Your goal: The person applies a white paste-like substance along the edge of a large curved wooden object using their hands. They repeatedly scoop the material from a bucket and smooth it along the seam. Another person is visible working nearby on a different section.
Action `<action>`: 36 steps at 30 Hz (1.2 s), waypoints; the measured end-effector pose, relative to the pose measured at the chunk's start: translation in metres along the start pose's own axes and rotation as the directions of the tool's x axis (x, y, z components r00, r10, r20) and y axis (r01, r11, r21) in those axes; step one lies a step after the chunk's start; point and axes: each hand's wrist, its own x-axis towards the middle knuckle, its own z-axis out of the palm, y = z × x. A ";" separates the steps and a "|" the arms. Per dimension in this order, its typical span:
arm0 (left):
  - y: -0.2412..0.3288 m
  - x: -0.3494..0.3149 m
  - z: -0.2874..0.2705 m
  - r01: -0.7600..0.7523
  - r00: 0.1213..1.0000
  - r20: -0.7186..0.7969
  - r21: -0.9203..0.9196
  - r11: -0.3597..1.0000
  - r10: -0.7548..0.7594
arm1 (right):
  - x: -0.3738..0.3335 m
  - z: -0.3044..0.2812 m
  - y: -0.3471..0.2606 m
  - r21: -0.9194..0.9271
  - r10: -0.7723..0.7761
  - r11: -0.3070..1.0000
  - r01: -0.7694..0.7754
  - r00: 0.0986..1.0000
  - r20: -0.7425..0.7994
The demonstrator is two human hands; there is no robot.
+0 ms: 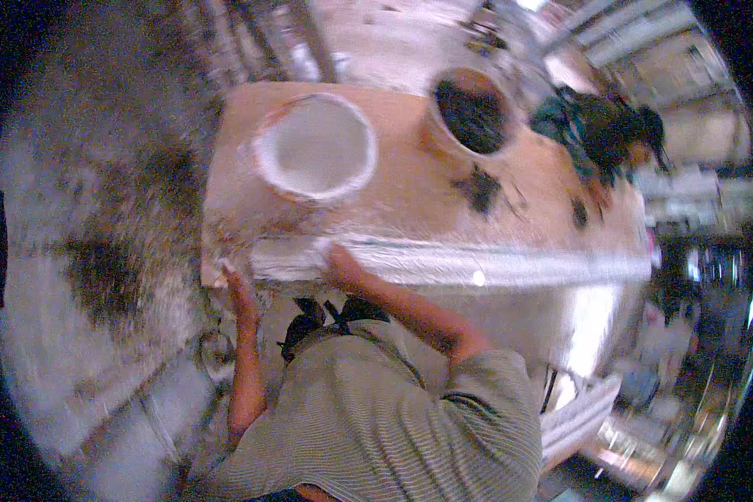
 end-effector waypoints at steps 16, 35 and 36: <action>0.053 0.025 0.030 -0.310 0.932 0.188 -0.032 0.950 0.311 | -0.042 -0.059 0.017 0.239 0.230 0.956 -0.169 0.939 -0.258; 0.140 -0.051 0.150 -0.283 0.921 0.303 0.092 0.955 0.243 | -0.225 -0.314 0.366 -0.350 0.495 0.345 -0.871 0.486 -0.721; 0.142 -0.057 0.153 -0.281 0.919 0.314 0.096 0.955 0.239 | -0.229 -0.321 0.368 -0.411 0.506 0.340 -0.846 0.533 -0.678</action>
